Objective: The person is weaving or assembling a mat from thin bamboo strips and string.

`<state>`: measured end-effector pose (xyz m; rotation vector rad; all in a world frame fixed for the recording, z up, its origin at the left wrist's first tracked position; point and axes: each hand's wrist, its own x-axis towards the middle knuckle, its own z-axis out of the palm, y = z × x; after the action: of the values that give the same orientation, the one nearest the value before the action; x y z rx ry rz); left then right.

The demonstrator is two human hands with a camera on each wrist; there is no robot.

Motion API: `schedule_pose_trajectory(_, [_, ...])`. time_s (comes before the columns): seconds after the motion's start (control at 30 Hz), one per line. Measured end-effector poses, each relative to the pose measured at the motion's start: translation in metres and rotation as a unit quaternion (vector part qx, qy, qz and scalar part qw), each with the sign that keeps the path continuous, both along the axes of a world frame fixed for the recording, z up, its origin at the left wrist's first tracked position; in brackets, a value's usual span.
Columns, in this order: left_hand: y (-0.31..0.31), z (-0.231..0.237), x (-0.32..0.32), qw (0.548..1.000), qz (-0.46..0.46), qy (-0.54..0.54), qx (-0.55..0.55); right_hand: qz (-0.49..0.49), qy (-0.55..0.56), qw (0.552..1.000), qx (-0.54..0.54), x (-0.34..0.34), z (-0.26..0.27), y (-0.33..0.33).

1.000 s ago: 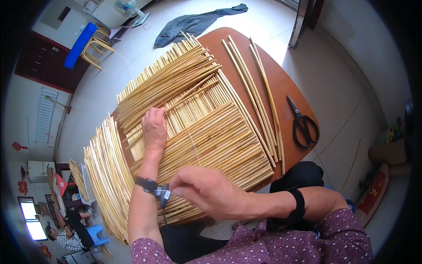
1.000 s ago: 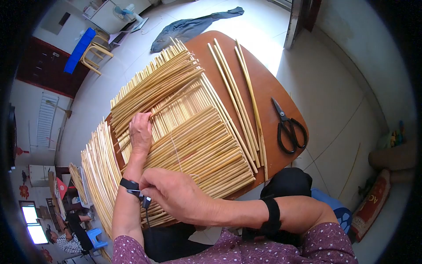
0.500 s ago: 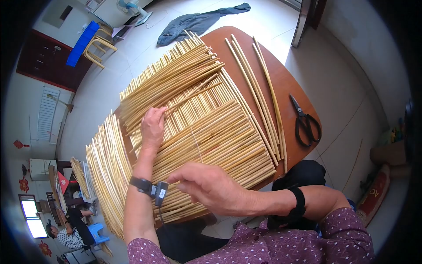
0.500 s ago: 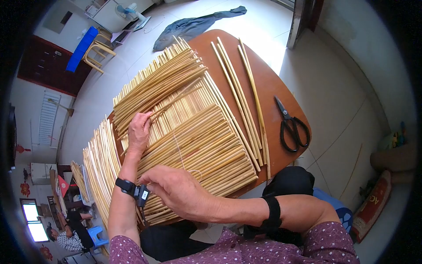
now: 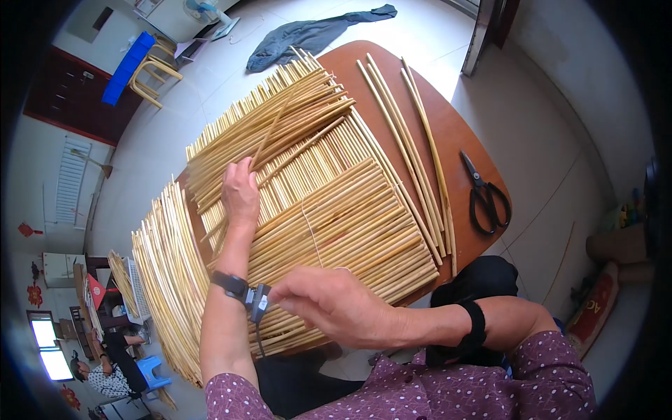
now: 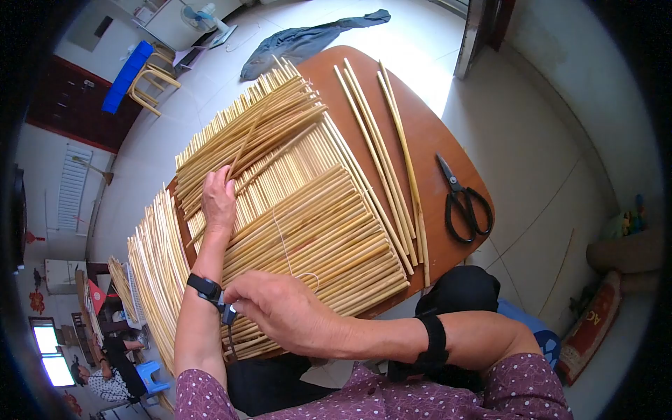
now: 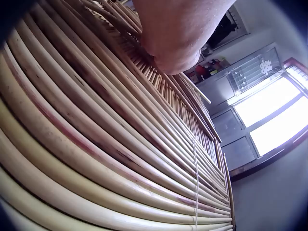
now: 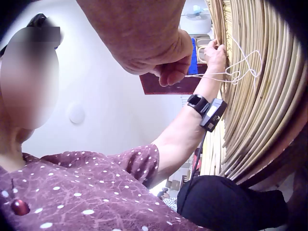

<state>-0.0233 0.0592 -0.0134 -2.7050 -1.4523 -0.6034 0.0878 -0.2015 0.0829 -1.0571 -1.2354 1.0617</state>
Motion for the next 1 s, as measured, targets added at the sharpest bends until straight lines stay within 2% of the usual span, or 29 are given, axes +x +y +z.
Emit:
schedule_pose_trajectory(0.27, [-0.002, 0.007, -0.003, 0.999, 0.027, 0.012, 0.017, 0.002, -0.002, 1.000, 0.006, -0.003, -0.004, 0.000])
schedule_pose_trajectory(0.47, [-0.002, 0.015, -0.006, 0.999, 0.026, -0.033, 0.013, 0.029, 0.003, 0.999, -0.022, -0.002, 0.002, -0.002])
schedule_pose_trajectory(0.53, [0.000, 0.016, -0.009, 0.997, -0.043, -0.021, 0.061, 0.019, -0.004, 1.000, -0.009, -0.004, -0.001, -0.002])
schedule_pose_trajectory(0.57, [0.001, 0.016, -0.010, 0.997, -0.043, -0.020, 0.061, 0.010, -0.012, 1.000, 0.004, -0.005, -0.003, -0.002])
schedule_pose_trajectory(0.63, [-0.001, 0.019, -0.011, 0.996, -0.079, -0.017, 0.046, 0.006, -0.011, 1.000, 0.014, -0.008, -0.009, -0.002])
schedule_pose_trajectory(0.73, [-0.003, 0.019, -0.008, 0.998, -0.067, -0.016, 0.001, 0.011, -0.014, 1.000, 0.014, -0.008, -0.007, -0.003])
schedule_pose_trajectory(0.87, [-0.008, 0.023, -0.003, 0.995, -0.068, -0.067, 0.027, 0.018, -0.020, 1.000, -0.007, -0.008, -0.004, -0.005])
schedule_pose_trajectory(0.97, [-0.019, 0.047, -0.002, 0.995, -0.055, -0.083, -0.007, 0.017, -0.017, 1.000, 0.000, -0.007, -0.002, -0.005])
schedule_pose_trajectory(1.0, [-0.024, 0.055, -0.005, 0.993, -0.059, -0.049, -0.090, 0.017, -0.016, 1.000, -0.001, -0.008, -0.004, -0.005])
